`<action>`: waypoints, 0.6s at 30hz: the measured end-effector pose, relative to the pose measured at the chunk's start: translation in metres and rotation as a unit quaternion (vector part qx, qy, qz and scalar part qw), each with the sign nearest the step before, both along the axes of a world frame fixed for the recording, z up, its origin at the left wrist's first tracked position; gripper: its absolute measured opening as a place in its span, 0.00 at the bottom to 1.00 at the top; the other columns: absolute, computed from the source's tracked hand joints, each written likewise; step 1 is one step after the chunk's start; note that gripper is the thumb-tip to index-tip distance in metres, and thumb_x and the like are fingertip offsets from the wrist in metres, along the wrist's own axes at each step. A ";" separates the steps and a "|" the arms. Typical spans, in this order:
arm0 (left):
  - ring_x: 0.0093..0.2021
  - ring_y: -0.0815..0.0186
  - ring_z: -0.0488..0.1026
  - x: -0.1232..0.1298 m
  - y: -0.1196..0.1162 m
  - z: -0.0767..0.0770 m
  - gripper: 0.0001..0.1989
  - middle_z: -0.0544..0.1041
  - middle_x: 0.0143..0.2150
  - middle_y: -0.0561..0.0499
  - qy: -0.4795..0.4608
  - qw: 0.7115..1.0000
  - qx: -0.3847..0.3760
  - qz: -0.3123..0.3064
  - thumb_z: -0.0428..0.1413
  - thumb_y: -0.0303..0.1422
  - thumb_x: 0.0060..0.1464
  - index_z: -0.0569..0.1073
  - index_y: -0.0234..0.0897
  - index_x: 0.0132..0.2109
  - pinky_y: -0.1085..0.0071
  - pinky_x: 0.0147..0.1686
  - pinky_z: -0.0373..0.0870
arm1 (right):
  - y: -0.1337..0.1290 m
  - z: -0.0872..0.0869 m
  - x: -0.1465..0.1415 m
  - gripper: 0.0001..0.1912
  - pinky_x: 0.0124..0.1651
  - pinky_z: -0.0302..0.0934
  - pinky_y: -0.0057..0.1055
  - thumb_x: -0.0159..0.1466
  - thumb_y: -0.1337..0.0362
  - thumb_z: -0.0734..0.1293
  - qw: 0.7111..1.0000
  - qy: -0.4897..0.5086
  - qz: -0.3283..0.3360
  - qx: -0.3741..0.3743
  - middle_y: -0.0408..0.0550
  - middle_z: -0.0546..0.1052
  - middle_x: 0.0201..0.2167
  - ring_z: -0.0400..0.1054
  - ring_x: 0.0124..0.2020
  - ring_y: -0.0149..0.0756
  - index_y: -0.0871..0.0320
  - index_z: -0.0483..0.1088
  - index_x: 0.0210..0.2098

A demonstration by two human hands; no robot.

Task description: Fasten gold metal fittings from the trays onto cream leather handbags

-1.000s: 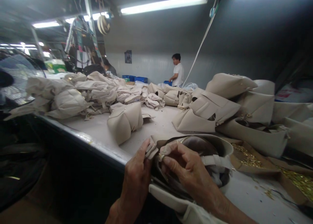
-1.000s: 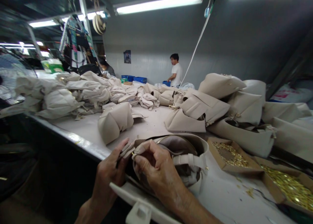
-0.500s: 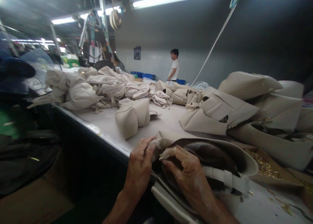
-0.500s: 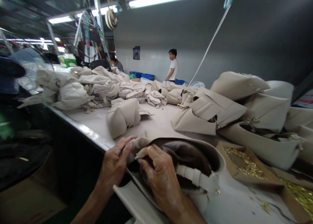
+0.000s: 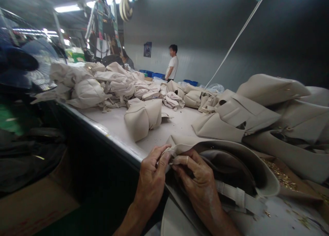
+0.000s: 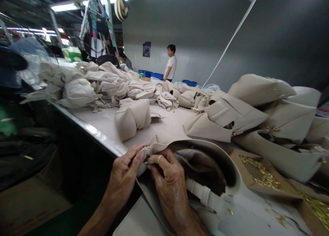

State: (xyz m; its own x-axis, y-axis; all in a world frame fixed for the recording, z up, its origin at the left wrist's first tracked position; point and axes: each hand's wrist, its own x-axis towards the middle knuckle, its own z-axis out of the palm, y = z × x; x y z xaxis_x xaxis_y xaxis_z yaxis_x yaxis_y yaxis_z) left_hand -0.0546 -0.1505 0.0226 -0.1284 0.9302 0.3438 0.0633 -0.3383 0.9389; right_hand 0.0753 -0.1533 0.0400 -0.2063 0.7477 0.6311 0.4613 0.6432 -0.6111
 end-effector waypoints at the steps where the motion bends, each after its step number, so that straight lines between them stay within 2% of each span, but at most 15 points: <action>1: 0.49 0.69 0.71 0.000 0.000 0.000 0.13 0.75 0.46 0.52 0.001 1.000 0.004 0.001 0.49 0.37 0.63 0.74 0.39 0.48 0.79 0.49 0.65 | 0.001 0.000 -0.001 0.10 0.40 0.60 0.20 0.59 0.77 0.66 1.000 0.002 -0.002 -0.001 0.42 0.72 0.34 0.67 0.37 0.28 0.55 0.73 0.33; 5: 0.50 0.69 0.71 0.000 0.000 -0.001 0.12 0.76 0.45 0.53 0.000 1.000 0.013 0.005 0.48 0.35 0.63 0.74 0.39 0.48 0.79 0.48 0.65 | 0.002 0.003 -0.001 0.08 0.40 0.61 0.23 0.59 0.75 0.67 1.000 0.010 -0.010 -0.020 0.43 0.72 0.34 0.68 0.36 0.30 0.56 0.73 0.31; 10: 0.51 0.68 0.70 -0.001 0.000 -0.004 0.14 0.76 0.49 0.51 0.013 1.000 0.004 0.017 0.49 0.36 0.62 0.74 0.38 0.49 0.77 0.49 0.65 | 0.000 0.006 0.002 0.07 0.40 0.62 0.27 0.59 0.74 0.67 0.998 0.002 -0.017 -0.055 0.45 0.73 0.33 0.68 0.36 0.34 0.56 0.74 0.30; 18: 0.51 0.67 0.71 0.004 -0.001 -0.004 0.14 0.76 0.49 0.52 0.008 1.000 -0.002 0.018 0.50 0.38 0.61 0.74 0.39 0.48 0.75 0.50 0.65 | 0.000 0.013 0.002 0.09 0.41 0.62 0.27 0.57 0.77 0.67 0.998 -0.018 -0.025 -0.061 0.45 0.75 0.34 0.69 0.36 0.33 0.57 0.74 0.30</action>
State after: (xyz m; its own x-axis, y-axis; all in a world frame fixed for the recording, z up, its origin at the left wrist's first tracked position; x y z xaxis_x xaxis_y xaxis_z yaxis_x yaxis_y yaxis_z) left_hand -0.0503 -0.1517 0.0181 -0.1560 0.9269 0.3415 0.0899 -0.3309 0.9394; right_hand 0.0772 -0.1535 0.0533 -0.1874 0.8284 0.5278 0.5138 0.5407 -0.6661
